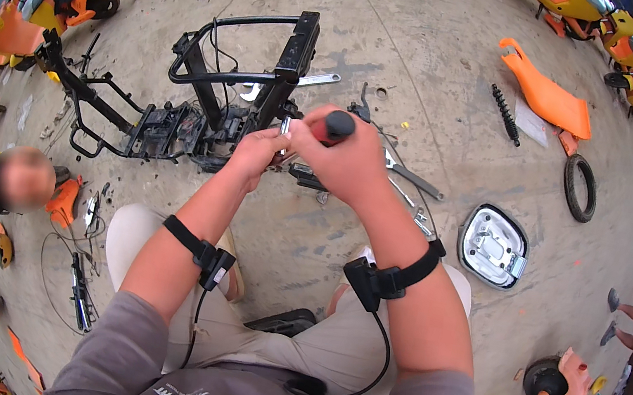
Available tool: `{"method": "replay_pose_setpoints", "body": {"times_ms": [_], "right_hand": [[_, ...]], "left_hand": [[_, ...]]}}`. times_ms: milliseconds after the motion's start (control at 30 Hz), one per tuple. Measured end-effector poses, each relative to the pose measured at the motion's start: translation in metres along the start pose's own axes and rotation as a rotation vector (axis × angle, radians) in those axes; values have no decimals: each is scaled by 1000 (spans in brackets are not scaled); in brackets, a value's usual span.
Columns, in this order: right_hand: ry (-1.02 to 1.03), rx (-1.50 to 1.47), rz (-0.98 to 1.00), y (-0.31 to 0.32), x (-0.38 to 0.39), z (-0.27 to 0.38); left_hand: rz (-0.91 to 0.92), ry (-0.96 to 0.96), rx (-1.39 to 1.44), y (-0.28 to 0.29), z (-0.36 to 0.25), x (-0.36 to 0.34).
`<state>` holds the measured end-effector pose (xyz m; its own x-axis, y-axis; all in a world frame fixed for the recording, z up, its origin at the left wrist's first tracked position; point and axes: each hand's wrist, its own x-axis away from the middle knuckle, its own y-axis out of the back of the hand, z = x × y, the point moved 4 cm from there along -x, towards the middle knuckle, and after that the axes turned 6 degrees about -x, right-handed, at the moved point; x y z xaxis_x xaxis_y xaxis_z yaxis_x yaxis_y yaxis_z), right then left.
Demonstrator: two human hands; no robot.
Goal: The person uses a ratchet and socket to tighten or loosen bolts on the shock absorber and frame of a motorcycle chassis while sitting on the floor.
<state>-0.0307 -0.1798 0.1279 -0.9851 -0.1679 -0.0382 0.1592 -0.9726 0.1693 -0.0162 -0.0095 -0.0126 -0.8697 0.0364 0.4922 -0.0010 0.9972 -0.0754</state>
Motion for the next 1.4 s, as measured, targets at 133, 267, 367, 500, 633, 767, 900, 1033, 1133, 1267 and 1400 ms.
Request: {"method": "replay_pose_setpoints", "body": {"times_ms": [133,267,367,500,633,767,900,1033,1133,1267,1400], "right_hand": [[-90,33,-35,21,8,-17],[-120,59,-29,27,11,-27],[-111,39,-51,27,12,-26],[-108,60,-45,17,9,-13],[-64,26,11,-4,-1,5],[52,99,70,-26,-9,18],[145,101,50,-38,-14,23],[67,94,96,-26,-10,17],[15,79,71,-10,-5,8],[-62,81,47,12,6,-11],[-105,38,3,21,13,-15]], "left_hand": [[12,6,-83,4,11,-10],[6,10,-104,3,10,-11],[-6,5,-144,0,6,-6],[-6,0,-75,-1,4,-2],[5,-19,-57,2,4,-6],[-56,-14,14,-5,-10,8],[-35,-83,-24,0,-7,1],[-27,-59,21,-9,-16,10],[-18,-34,8,-1,-3,-4],[0,-31,-64,1,9,-11],[-18,1,-121,-4,1,-5]]}}
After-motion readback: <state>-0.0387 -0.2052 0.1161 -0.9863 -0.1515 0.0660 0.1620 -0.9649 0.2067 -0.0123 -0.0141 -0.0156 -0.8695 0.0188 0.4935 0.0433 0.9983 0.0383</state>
